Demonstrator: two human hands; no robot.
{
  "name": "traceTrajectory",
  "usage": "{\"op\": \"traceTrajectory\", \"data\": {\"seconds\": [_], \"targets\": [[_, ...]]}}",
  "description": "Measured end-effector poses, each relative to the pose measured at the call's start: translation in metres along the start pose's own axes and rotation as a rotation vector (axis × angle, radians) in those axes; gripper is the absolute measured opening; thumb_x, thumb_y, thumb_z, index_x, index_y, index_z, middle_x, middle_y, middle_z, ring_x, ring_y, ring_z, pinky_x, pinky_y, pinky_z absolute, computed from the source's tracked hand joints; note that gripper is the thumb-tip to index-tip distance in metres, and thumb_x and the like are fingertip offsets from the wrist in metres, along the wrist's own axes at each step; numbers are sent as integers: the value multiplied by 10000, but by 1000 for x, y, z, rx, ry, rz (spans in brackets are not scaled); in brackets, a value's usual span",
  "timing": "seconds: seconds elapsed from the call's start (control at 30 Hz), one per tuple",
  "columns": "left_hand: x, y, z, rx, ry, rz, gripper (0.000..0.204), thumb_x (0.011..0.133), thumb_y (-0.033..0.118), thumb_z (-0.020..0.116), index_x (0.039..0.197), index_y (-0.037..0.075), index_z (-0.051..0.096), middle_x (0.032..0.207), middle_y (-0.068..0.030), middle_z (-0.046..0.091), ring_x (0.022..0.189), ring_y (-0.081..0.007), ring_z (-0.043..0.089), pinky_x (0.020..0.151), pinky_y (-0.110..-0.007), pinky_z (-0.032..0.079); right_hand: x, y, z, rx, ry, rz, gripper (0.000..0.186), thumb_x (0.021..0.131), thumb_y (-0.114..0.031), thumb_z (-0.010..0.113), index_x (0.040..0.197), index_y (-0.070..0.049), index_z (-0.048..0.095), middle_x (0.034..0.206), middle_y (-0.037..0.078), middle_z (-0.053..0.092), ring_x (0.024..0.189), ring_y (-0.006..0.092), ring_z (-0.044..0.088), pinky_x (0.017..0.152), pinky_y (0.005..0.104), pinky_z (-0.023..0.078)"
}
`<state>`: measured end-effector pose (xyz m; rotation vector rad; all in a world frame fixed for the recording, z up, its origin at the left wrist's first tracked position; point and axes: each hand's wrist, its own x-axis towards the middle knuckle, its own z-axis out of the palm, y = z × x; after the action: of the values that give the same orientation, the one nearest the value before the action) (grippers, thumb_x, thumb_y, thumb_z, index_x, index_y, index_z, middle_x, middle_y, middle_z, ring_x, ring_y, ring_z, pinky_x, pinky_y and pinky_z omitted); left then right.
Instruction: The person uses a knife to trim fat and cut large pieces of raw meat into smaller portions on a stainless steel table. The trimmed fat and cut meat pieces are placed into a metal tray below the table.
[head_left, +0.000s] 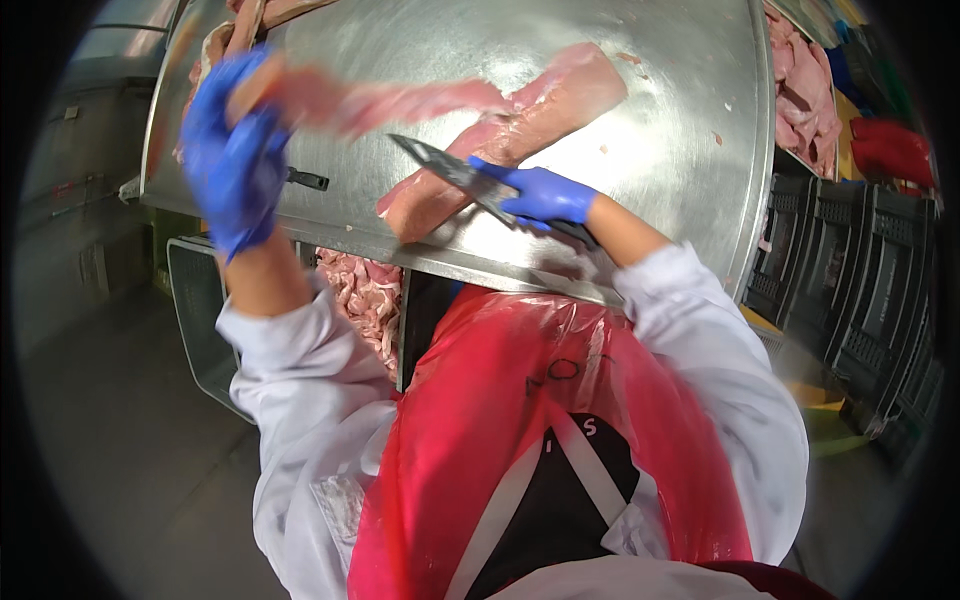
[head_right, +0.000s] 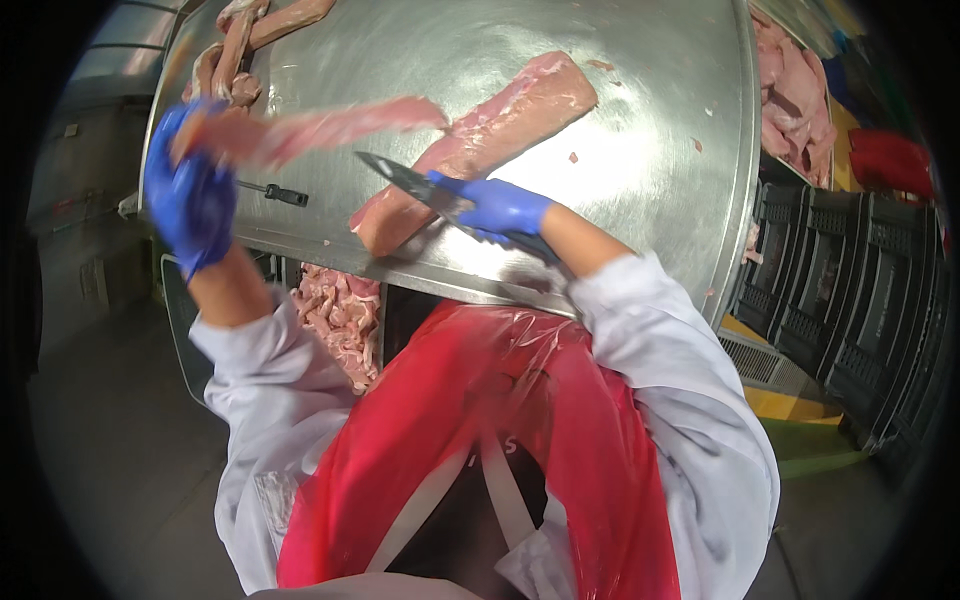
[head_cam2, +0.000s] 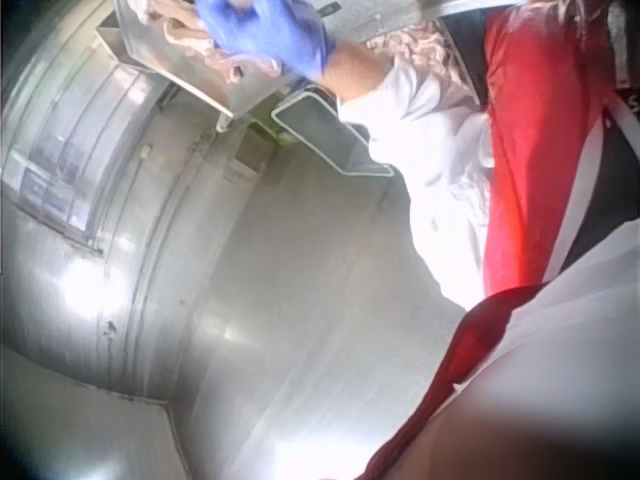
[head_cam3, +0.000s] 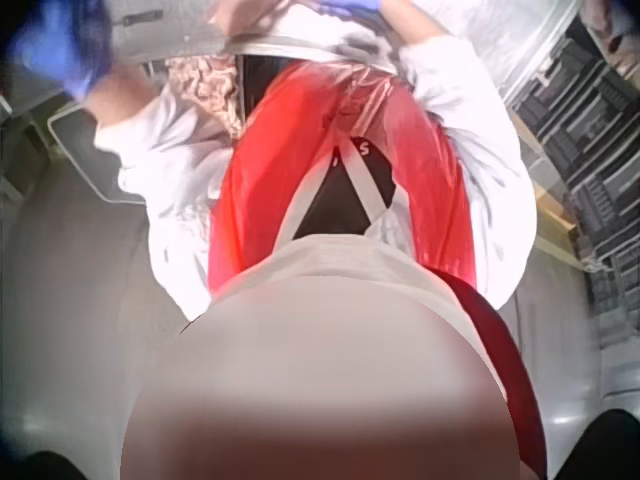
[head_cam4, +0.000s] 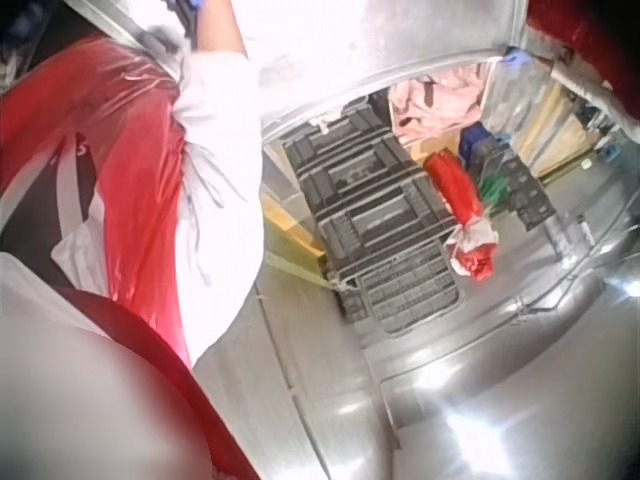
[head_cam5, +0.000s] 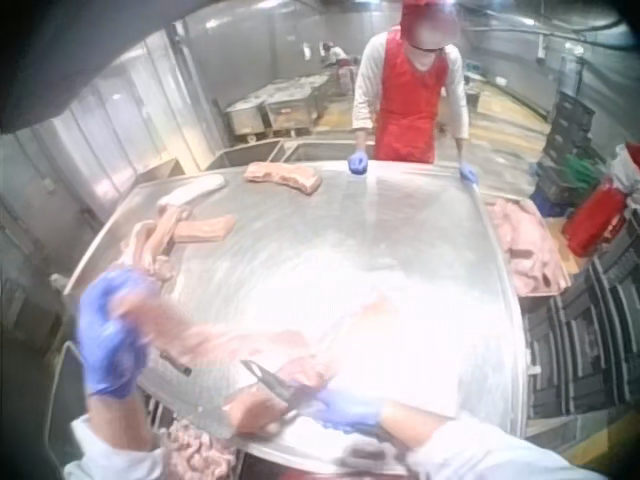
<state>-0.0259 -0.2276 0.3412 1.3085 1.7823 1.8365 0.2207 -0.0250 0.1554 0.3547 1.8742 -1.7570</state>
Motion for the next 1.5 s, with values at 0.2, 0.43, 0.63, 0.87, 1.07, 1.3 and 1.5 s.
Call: {"op": "traceTrajectory", "data": {"seconds": [0.2,0.43,0.63,0.87,1.07,1.3,1.5], "targets": [[-170,46,-124,113,194,-242,398,845,235,796,1106,8,599,1122,-103,592,1009,-190,571,887,-328,465,-27,83,-87,287,715,-137,759,953,-57,551,1624,-224,239,772,63,634,575,105,574,491,255,484],[-338,-58,-175,699,93,-982,179,896,95,668,1048,4,645,861,-33,660,747,-145,602,709,-285,486,-2,63,-107,57,799,-213,788,927,-92,564,1626,-252,236,783,70,635,594,119,583,528,281,488],[-199,-167,48,1032,-359,-332,778,726,407,813,1318,-20,545,1305,-254,570,1247,-451,515,1076,-525,407,-16,58,-84,308,933,-121,806,929,-69,554,1636,-196,189,851,70,646,610,115,580,543,282,501],[-88,-245,94,557,-385,-894,685,757,317,753,1289,-72,569,1143,-241,684,1048,-374,688,936,-405,560,-100,120,-37,436,1076,-69,797,962,24,509,1639,-229,172,892,28,620,611,87,535,489,246,456],[-96,-184,118,-758,-18,-897,615,814,204,633,1352,-75,527,1292,-220,639,1151,-387,643,1036,-460,515,-188,174,-2,567,1181,-30,795,964,33,492,1635,-250,173,862,46,616,597,97,561,427,234,450],[-133,-137,277,-713,-128,-743,626,919,235,657,1443,-27,435,1394,-187,564,1291,-327,545,1137,-445,407,-253,211,-16,557,1239,-71,832,943,29,513,1639,-246,151,831,23,571,565,85,520,425,224,433],[-167,-164,327,414,-587,-157,399,850,159,740,1194,0,614,1102,-170,673,1054,-316,645,930,-431,514,-300,249,-9,628,1377,-109,815,946,49,514,1637,-220,176,883,25,584,595,79,525,434,210,432]]}}
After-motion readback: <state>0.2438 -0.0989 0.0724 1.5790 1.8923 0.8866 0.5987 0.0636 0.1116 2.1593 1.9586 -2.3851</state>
